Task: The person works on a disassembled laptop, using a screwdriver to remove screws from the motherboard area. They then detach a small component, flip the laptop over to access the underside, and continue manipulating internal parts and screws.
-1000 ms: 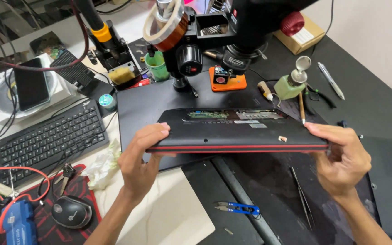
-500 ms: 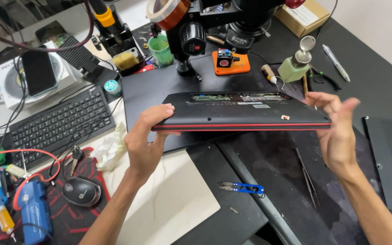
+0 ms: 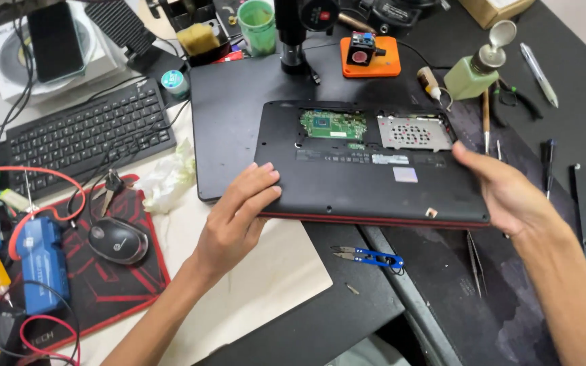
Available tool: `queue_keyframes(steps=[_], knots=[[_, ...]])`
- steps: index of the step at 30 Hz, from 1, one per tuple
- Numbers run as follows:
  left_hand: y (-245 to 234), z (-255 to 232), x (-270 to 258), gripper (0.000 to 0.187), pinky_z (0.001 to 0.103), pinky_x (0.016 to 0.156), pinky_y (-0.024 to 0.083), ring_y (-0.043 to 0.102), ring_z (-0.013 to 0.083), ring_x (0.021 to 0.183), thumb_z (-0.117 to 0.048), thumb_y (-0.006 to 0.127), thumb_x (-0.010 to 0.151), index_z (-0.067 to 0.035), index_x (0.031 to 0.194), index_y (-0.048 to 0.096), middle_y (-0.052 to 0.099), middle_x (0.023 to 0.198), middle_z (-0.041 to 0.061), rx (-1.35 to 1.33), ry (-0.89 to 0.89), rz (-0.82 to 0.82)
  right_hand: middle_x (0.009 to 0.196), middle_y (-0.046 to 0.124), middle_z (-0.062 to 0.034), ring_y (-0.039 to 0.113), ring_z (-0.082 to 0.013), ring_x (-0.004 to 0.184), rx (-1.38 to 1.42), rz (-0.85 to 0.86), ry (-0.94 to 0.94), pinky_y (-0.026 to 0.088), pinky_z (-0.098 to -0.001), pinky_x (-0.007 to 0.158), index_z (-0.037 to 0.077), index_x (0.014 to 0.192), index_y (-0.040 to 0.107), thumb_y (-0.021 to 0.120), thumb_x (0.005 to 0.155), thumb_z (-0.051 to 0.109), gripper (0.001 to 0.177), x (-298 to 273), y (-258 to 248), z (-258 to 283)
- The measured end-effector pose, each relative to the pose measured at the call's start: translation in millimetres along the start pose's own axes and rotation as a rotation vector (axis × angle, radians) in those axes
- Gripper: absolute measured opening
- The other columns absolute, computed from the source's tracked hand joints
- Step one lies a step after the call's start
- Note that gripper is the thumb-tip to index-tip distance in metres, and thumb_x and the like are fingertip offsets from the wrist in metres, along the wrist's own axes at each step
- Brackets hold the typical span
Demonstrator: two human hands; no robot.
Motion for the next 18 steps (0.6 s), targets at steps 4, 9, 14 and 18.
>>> queue_keyframes(steps=[4, 9, 14, 18], knots=[[4, -3, -15, 0.049, 0.047, 0.112, 0.046, 0.061, 0.0364, 0.131, 0.002, 0.085, 0.073, -0.001, 0.118, 0.066, 0.063, 0.135, 0.016, 0.049, -0.006, 0.046, 0.123, 0.070, -0.0090, 0.066, -0.0145, 0.111, -0.179, -0.120, -0.016, 0.054, -0.0300, 0.094, 0.001, 0.132, 0.054, 0.066, 0.098, 0.023, 0.043, 0, -7, -3], [-8, -4, -4, 0.085, 0.042, 0.106, 0.052, 0.060, 0.0398, 0.126, -0.011, 0.092, 0.061, -0.004, 0.135, 0.052, 0.052, 0.143, 0.021, 0.095, -0.120, -0.007, 0.125, 0.070, -0.0087, 0.065, -0.0156, 0.112, -0.153, -0.062, -0.012, 0.050, -0.0327, 0.097, 0.000, 0.140, 0.054, 0.067, 0.093, 0.025, 0.054, -10, 4, -7], [12, 7, -16, 0.116, 0.039, 0.099, 0.053, 0.068, 0.0266, 0.101, -0.010, 0.093, 0.061, -0.006, 0.155, 0.025, 0.048, 0.149, 0.018, -0.169, -0.526, 0.125, 0.131, 0.069, -0.0092, 0.063, -0.0151, 0.115, -0.188, -0.018, -0.106, 0.046, -0.0334, 0.102, 0.002, 0.147, 0.055, 0.066, 0.092, 0.023, 0.060, -36, 17, 4], [19, -1, -23, 0.110, 0.034, 0.102, 0.053, 0.062, 0.0210, 0.115, -0.004, 0.082, 0.077, -0.008, 0.164, 0.014, 0.038, 0.154, 0.015, -0.388, -0.672, 0.132, 0.135, 0.067, -0.0113, 0.062, -0.0168, 0.120, -0.165, 0.021, -0.172, 0.045, -0.0353, 0.105, 0.002, 0.152, 0.048, 0.065, 0.092, 0.023, 0.066, -43, 28, 10]])
Point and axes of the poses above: each hand's wrist, its own x-axis towards the middle knuckle, its own y-axis out of the palm, z = x × y, the point moved 6 cm from there along x, towards the middle knuckle
